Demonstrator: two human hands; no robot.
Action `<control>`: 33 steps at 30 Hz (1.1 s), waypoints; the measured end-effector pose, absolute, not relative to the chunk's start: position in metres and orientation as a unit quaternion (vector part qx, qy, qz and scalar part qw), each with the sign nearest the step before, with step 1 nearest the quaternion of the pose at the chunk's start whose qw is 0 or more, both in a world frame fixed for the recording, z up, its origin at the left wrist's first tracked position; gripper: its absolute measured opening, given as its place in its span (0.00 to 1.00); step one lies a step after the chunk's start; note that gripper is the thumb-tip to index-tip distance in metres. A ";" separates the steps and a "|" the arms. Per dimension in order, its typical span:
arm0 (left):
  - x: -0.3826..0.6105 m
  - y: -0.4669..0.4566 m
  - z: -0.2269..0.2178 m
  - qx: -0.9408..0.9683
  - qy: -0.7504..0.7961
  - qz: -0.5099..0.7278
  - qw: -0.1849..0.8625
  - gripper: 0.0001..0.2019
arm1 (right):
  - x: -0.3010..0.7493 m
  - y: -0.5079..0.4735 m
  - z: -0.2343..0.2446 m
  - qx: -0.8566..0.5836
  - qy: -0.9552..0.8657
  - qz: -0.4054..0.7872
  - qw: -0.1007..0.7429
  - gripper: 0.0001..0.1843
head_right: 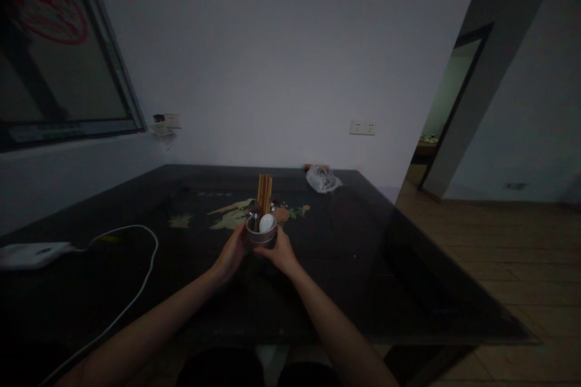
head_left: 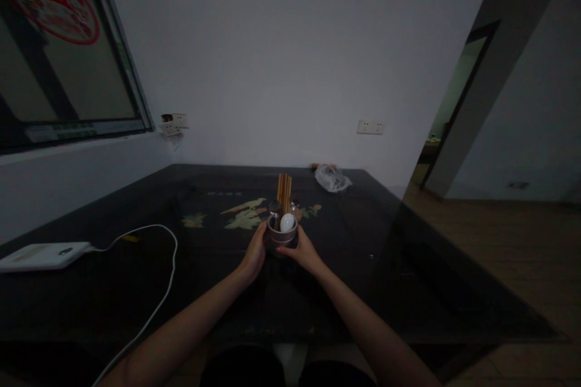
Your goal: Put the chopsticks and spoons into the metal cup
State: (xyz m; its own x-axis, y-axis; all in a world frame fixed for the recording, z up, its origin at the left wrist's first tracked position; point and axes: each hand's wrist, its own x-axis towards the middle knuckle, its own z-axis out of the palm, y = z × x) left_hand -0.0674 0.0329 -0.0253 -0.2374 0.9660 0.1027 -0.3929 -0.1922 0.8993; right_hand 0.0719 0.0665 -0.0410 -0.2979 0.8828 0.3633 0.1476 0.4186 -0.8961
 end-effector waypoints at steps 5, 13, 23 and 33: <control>-0.063 0.029 -0.022 0.367 0.397 0.675 0.502 0.19 | 0.072 0.067 -0.043 -0.372 -0.708 0.386 0.460 0.42; -0.063 0.023 -0.022 0.374 0.387 0.679 0.499 0.18 | 0.071 0.067 -0.045 -0.366 -0.712 0.385 0.459 0.43; -0.062 0.023 -0.028 0.369 0.400 0.677 0.495 0.17 | 0.069 0.062 -0.043 -0.368 -0.703 0.395 0.464 0.42; -0.060 0.023 -0.031 0.365 0.392 0.663 0.523 0.16 | 0.072 0.060 -0.038 -0.413 -0.698 0.382 0.443 0.35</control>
State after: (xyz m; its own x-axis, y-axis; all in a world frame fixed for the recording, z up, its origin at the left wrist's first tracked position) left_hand -0.0600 0.0230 -0.0311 -0.1869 0.9796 0.0741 -0.4074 -0.1459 0.9015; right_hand 0.0724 0.0600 -0.0379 -0.2664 0.9150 0.3030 0.2369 0.3669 -0.8996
